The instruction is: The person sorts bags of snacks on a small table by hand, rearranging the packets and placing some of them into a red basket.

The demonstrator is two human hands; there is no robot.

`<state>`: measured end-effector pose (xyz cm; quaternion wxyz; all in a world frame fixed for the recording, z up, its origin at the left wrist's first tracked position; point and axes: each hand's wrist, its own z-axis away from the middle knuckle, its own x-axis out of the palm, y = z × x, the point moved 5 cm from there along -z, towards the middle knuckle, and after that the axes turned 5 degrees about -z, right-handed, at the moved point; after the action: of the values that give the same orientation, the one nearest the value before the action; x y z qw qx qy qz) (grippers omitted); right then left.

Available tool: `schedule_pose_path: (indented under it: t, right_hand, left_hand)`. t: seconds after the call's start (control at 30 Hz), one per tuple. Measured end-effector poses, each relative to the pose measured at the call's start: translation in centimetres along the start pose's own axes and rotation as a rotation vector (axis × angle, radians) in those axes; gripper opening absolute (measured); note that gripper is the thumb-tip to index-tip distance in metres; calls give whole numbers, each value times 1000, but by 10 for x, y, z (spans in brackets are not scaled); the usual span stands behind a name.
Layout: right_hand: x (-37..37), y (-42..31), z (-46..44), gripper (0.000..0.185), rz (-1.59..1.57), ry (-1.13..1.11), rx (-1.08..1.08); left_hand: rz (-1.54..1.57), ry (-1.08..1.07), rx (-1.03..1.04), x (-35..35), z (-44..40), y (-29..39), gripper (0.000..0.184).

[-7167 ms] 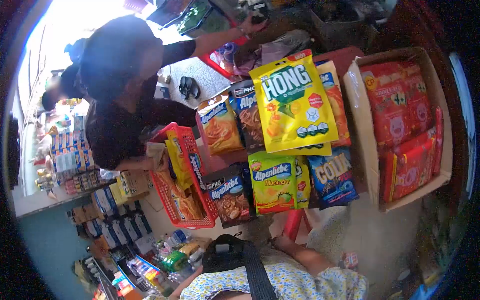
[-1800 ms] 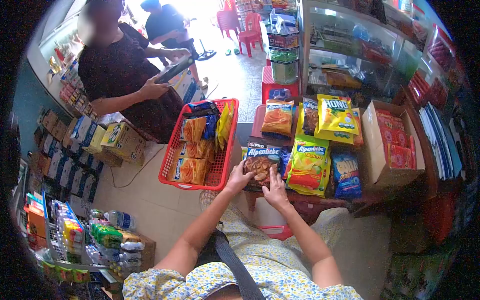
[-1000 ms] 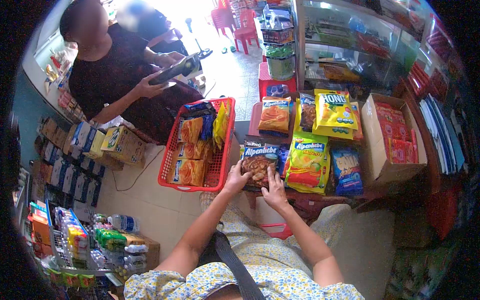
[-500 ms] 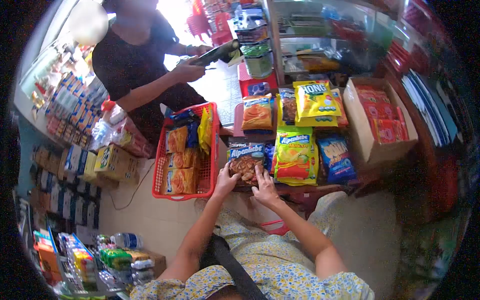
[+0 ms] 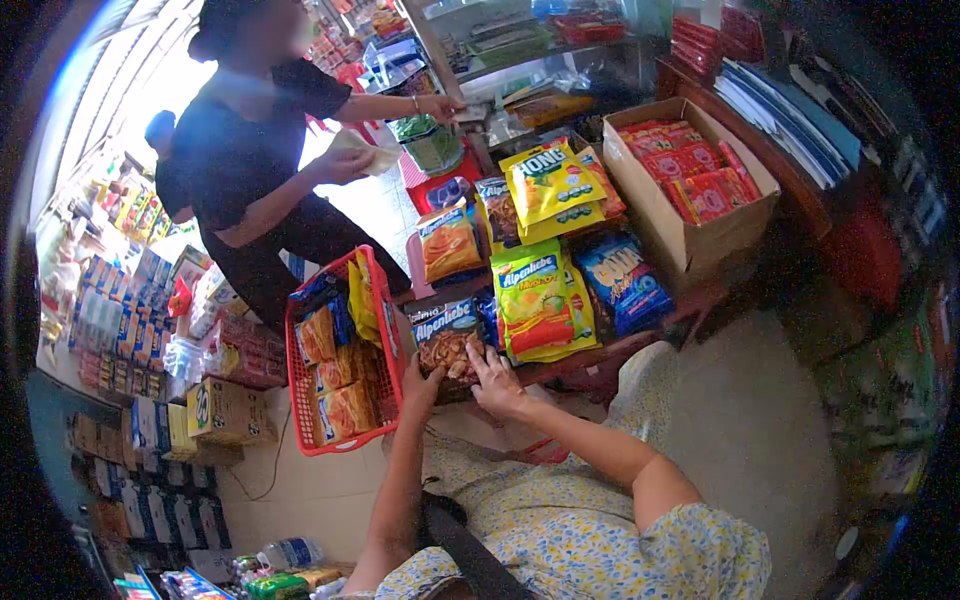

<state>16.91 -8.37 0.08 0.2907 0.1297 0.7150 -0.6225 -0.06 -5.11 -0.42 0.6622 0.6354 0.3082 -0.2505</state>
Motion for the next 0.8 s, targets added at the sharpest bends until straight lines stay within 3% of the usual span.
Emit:
schedule_pose_path:
  t: [0.27,0.33,0.4,0.5,0.57,0.63,0.7,0.73,0.8]
  right_hand:
    - [-2,-2,1,80,-49,-35,43]
    - [-4,-4,2,75,14,21,1]
    - [-3,6,-2,73,-201,227,-93]
    - [-7,6,-9,70,-262,265,42]
    - [-8,0,-13,71,-175,313,-11]
    - [-11,-7,-16,73,-127,392,-71]
    - [-23,-17,-18,73,-162,351,-11]
    - [-29,-21,-18,73,-197,316,52]
    - [-36,-22,-19,70,-276,342,36]
  left_hand:
    - [-54,-6,-48,-1,1,0,53]
    - [-15,17,45,0,-1,-2,57]
    - [23,10,28,2,0,-6,57]
    - [28,29,-40,-6,7,13,52]
    - [-258,297,164,-15,15,25,49]
    - [-353,390,209,-24,20,43,45]
    - [210,169,68,-22,16,43,43]
    - [211,169,65,-26,17,46,43]
    - [590,18,-43,-28,18,50,43]
